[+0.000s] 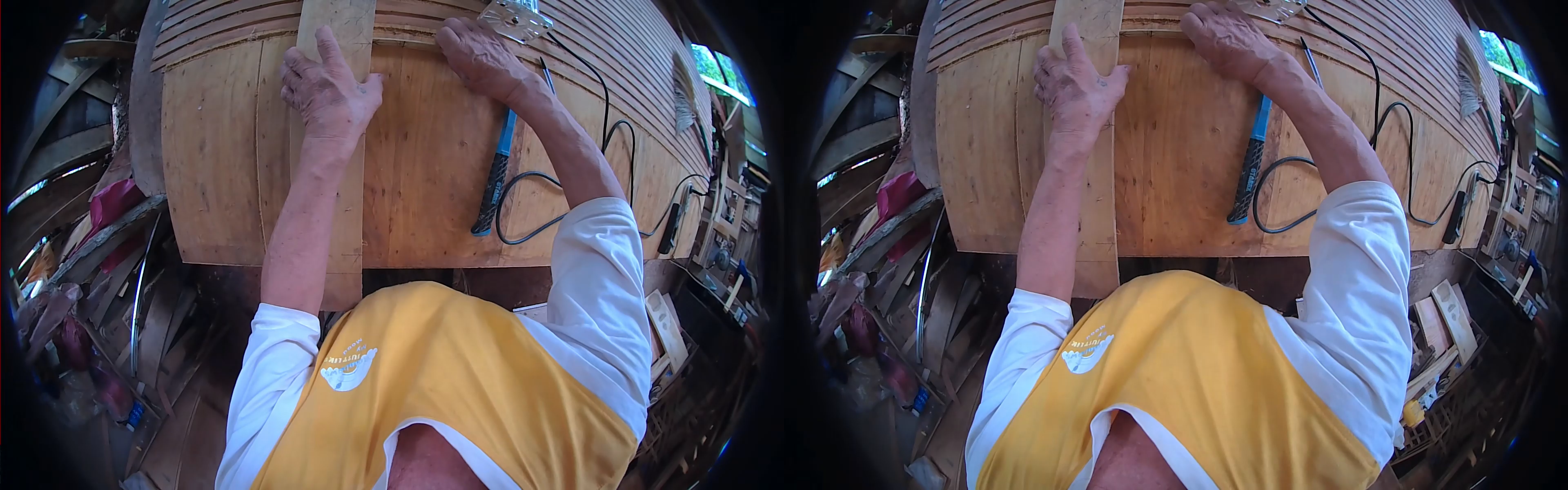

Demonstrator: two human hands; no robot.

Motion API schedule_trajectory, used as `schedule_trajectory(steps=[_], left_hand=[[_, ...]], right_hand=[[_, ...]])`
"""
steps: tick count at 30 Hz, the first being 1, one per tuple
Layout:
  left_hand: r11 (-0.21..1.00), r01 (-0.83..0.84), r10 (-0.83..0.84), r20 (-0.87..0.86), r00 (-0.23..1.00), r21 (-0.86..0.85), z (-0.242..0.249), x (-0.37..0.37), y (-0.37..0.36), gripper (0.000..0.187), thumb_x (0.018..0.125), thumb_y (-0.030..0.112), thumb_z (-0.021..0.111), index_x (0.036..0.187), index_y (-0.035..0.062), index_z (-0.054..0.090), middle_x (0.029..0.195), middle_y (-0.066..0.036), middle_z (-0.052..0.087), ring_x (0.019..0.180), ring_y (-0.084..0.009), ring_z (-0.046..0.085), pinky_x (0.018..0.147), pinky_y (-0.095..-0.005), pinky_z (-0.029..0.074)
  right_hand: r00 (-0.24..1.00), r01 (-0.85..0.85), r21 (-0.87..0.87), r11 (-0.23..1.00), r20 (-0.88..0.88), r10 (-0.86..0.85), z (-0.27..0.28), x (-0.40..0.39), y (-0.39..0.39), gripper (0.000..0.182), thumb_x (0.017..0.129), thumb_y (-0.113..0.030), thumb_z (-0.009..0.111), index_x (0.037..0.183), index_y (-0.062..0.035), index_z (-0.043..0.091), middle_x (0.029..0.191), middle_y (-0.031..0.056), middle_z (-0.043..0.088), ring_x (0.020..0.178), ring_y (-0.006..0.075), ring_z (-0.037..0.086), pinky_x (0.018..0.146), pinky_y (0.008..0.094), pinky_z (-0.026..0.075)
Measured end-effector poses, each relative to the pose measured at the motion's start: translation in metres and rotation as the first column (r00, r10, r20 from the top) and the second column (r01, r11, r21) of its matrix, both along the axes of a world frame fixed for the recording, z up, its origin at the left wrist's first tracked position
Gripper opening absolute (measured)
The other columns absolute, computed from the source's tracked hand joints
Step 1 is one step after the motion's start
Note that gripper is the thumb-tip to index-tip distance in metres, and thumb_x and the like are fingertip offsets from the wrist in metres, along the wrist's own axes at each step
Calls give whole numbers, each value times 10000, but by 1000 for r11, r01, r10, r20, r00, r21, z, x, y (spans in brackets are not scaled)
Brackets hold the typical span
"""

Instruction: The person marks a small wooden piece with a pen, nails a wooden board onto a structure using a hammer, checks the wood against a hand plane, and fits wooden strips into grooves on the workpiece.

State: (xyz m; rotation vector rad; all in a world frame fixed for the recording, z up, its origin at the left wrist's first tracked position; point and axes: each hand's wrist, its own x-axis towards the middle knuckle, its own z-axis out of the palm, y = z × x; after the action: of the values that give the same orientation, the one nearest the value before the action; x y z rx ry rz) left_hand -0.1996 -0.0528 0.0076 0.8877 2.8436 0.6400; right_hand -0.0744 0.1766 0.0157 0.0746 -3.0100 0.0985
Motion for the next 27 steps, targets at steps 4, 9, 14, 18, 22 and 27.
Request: schedule_trajectory(steps=[4, 9, 14, 18, 22, 27], left_hand=[[1000, 22, -22, -85, 996, 8, -10, 0, 0, 1032, 758, 415, 851, 1561, 105, 283, 1431, -409, 296, 1283, -560, 370, 991, -679, 371], [1000, -8, 7, -55, 998, -27, -2, 1, 1, 957, 766, 457, 847, 1531, 113, 386, 1419, -335, 348, 1321, -522, 365, 1045, -660, 345], [999, 4, -7, -56, 998, -42, 0, 3, 0, 913, 794, 476, 828, 1516, 101, 413, 1369, -300, 373, 1289, -501, 387, 1028, -639, 357], [999, 6, -9, -71, 997, -45, -2, 3, 0, 892, 820, 495, 807, 1512, 88, 420, 1351, -297, 382, 1277, -492, 401, 1038, -616, 359], [997, 52, -53, -16, 998, -50, -3, -3, -5, 943, 826, 507, 795, 1554, 76, 378, 1417, -316, 357, 1342, -497, 376, 1101, -600, 342], [991, 118, -111, 120, 987, -57, 4, -17, -15, 1072, 808, 520, 812, 1614, 58, 276, 1585, -371, 263, 1484, -514, 292, 1192, -582, 294]], right_hand=[[997, 31, -82, 996, -67, -36, -4, 2, -3, 174, 887, -44, 628, 1026, -71, 527, 1025, 140, 591, 1036, 363, 597, 904, 462, 482], [996, 47, -127, 991, -65, -55, -6, 2, -4, 176, 885, -51, 636, 1030, -66, 537, 1011, 147, 595, 1011, 375, 602, 879, 464, 497], [994, 8, -135, 991, -104, -22, -5, 2, -4, 173, 880, -44, 636, 1018, -60, 533, 993, 150, 591, 981, 383, 599, 857, 471, 497], [996, 4, -127, 992, -86, -15, -4, 3, -5, 174, 875, -42, 638, 1005, -56, 524, 970, 151, 584, 956, 388, 594, 838, 477, 492], [995, 33, -111, 993, -85, -43, -13, 3, -6, 170, 893, -59, 640, 1016, -53, 522, 984, 153, 581, 966, 389, 589, 844, 477, 487], [961, 240, -112, 964, -115, -253, 0, 12, -22, 314, 924, -195, 693, 1202, -89, 592, 1170, 140, 615, 1191, 359, 559, 1022, 498, 429]])
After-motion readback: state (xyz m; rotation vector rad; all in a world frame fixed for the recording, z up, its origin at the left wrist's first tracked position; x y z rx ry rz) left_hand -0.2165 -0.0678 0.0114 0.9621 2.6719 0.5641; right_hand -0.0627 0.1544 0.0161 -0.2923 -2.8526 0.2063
